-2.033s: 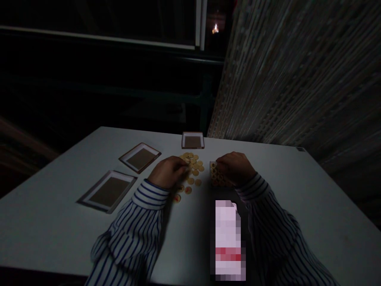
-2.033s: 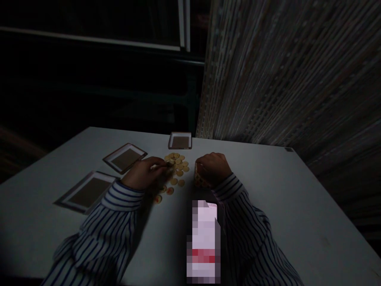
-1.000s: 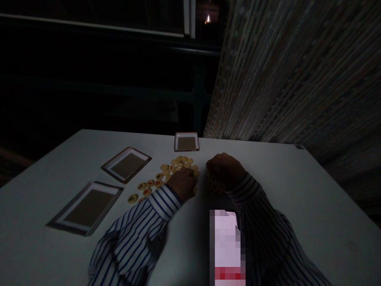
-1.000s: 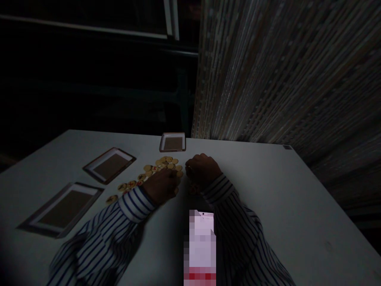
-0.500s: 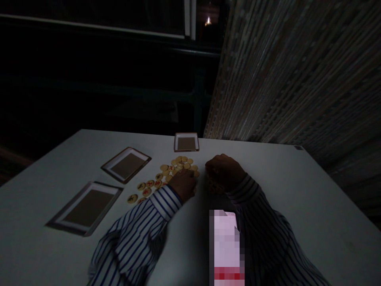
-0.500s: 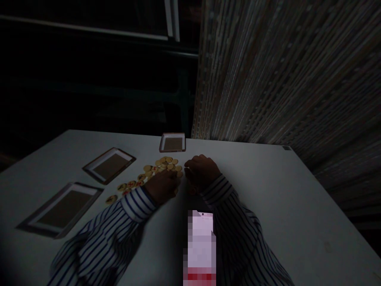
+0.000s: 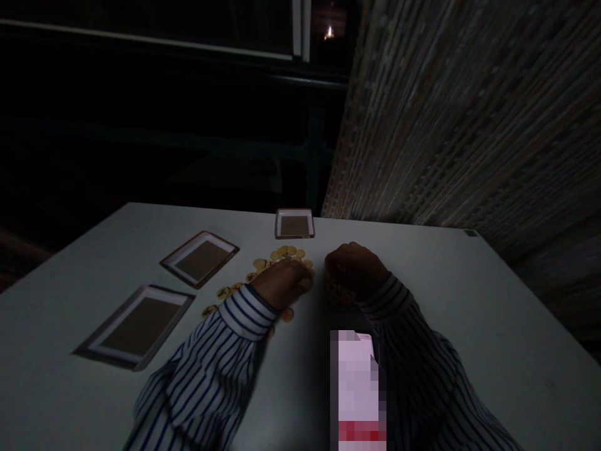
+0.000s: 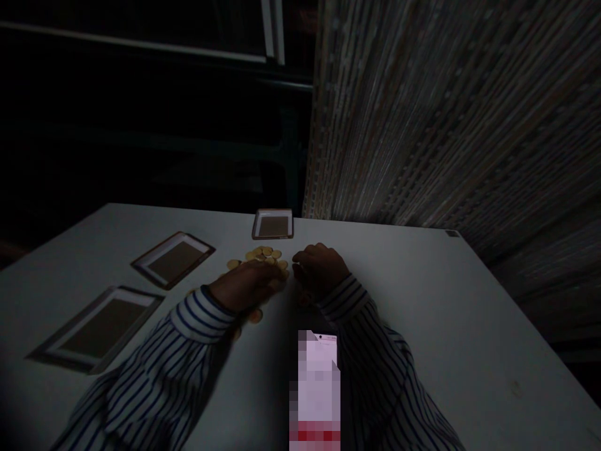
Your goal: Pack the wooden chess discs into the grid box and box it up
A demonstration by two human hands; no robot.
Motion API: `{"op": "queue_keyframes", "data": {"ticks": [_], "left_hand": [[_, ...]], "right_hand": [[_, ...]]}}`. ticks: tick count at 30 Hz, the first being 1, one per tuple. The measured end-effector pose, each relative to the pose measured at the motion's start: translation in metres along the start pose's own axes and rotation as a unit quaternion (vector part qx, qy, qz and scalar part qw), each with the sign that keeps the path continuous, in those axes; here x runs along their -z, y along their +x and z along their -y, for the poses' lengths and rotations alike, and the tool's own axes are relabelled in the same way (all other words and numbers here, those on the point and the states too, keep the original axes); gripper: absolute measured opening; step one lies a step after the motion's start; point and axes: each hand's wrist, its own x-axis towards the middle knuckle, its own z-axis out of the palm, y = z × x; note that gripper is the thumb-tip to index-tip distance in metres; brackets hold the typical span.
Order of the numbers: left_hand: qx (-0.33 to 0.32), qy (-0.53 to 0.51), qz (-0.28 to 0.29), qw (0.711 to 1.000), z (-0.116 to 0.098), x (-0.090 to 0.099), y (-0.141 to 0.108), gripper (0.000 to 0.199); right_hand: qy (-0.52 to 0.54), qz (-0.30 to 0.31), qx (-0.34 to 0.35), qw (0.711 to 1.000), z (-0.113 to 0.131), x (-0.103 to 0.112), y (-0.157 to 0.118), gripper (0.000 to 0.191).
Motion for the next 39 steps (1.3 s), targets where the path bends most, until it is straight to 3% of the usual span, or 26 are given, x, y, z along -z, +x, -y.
{"op": "queue_keyframes", "data": {"ticks": [7,15,22,39], "left_hand": [[0.001,-0.068,-0.031,0.997,0.003,0.013,-0.004,0.028],[0.026,-0.153,-0.071,0.985,0.007,0.014,-0.007,0.028],[0.039,-0.195,-0.034,0.979,0.008,0.018,-0.010,0.038],[0.038,-0.290,-0.050,0.955,0.012,0.019,-0.010,0.031]], "right_hand": [[0.003,0.010,-0.011,1.000,0.003,0.002,0.000,0.019],[-0.015,0.023,-0.009,1.000,0.004,0.001,0.000,0.020],[-0.011,0.008,0.002,1.000,0.001,-0.004,0.000,0.022],[0.004,-0.010,0.002,1.000,0.000,-0.011,0.000,0.024]]}}
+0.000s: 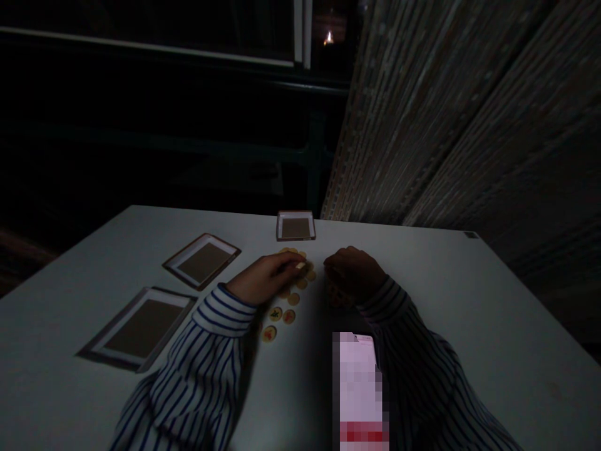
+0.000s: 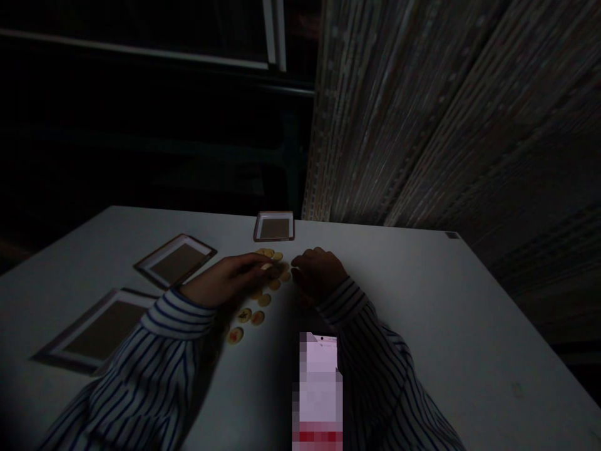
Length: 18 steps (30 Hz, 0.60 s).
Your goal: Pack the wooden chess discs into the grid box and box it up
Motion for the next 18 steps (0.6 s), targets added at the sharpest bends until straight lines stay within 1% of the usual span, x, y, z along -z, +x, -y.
{"op": "queue_keyframes", "data": {"ticks": [4,9,12,18], "left_hand": [[-0.003,-0.013,0.002,1.000,0.0007,0.0009,0.0001,0.031],[0.009,-0.034,0.008,0.999,-0.0014,0.0002,0.0009,0.033],[0.012,-0.041,0.015,0.999,-0.0026,-0.0005,0.0018,0.032],[0.011,-0.059,0.009,0.998,-0.0062,-0.0008,0.0026,0.031]], "right_hand": [[-0.004,0.003,0.000,1.000,-0.0006,0.0022,-0.0003,0.023],[-0.009,0.016,-0.002,1.000,-0.0017,0.0060,-0.0003,0.021],[-0.002,0.016,-0.001,1.000,-0.0023,0.0066,-0.0003,0.021],[-0.002,0.009,-0.004,1.000,-0.0045,0.0073,-0.0011,0.021]]}}
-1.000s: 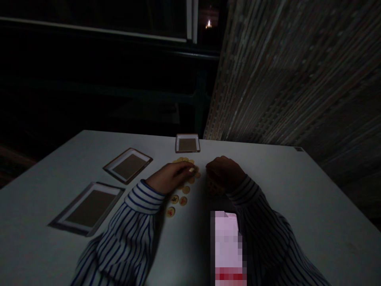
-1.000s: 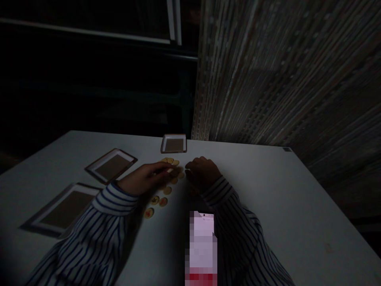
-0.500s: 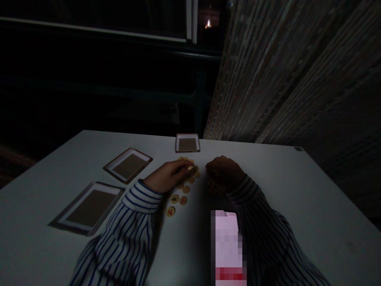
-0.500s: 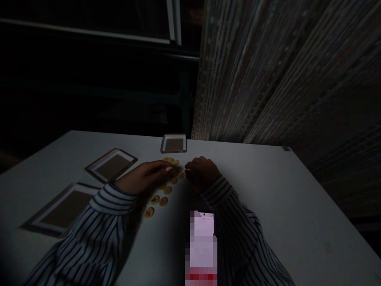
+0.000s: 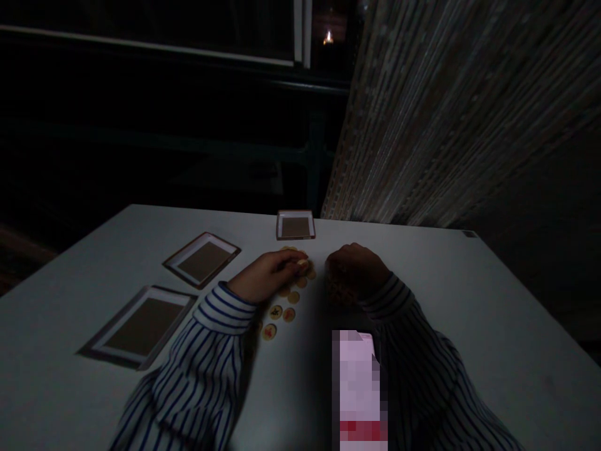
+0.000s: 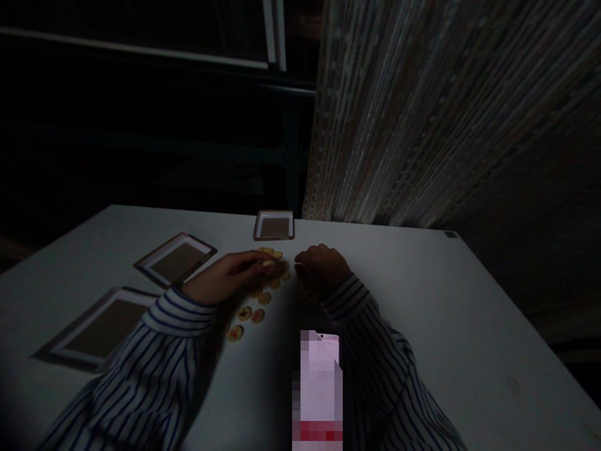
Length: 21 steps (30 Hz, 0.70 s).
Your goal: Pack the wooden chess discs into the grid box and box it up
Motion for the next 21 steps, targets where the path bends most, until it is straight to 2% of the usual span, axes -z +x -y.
{"op": "queue_keyframes", "data": {"ticks": [7,17,21], "left_hand": [[0.028,-0.028,-0.002,0.999,-0.002,-0.004,0.002,0.036],[0.065,-0.093,-0.030,0.993,-0.005,-0.010,0.004,0.038],[0.079,-0.088,-0.039,0.992,-0.004,-0.012,0.005,0.039]], "right_hand": [[-0.008,-0.020,0.006,1.000,-0.004,0.000,-0.001,0.023],[-0.008,0.004,-0.003,1.000,0.002,0.005,0.000,0.020],[-0.009,0.005,-0.003,1.000,0.007,0.005,0.001,0.021]]}}
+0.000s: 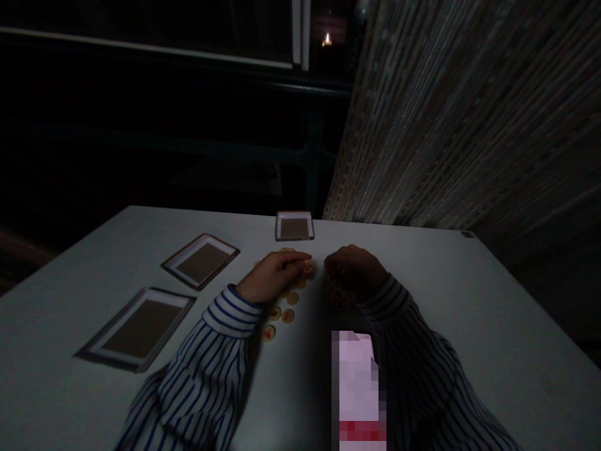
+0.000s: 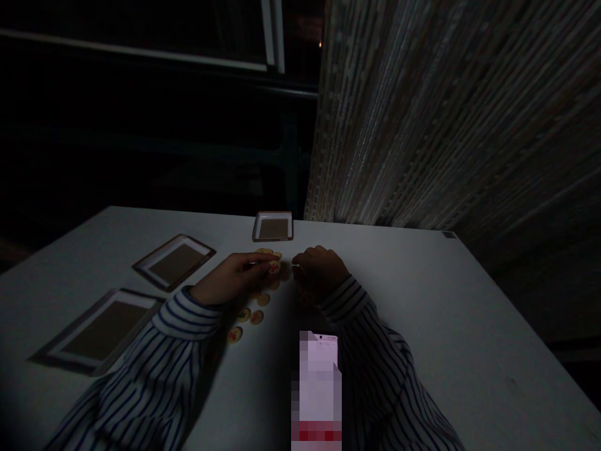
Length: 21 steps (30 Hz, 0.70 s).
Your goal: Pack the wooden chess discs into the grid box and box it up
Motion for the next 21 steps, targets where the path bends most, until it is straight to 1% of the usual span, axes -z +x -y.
{"op": "queue_keyframes", "data": {"ticks": [5,11,15,21], "left_hand": [[0.007,-0.012,-0.016,1.000,0.004,-0.002,0.002,0.041],[0.020,-0.063,-0.016,0.998,0.001,-0.003,0.003,0.044],[0.027,-0.113,-0.014,0.993,0.000,-0.006,0.004,0.045],[0.029,-0.131,-0.029,0.991,0.000,-0.009,0.003,0.043]], "right_hand": [[0.013,-0.020,0.016,1.000,0.001,-0.007,0.002,0.023],[0.088,-0.077,0.010,0.993,0.004,-0.014,0.003,0.017],[0.125,-0.073,-0.015,0.989,0.007,-0.014,0.006,0.017],[0.212,-0.075,-0.017,0.974,0.005,-0.014,0.005,0.021]]}}
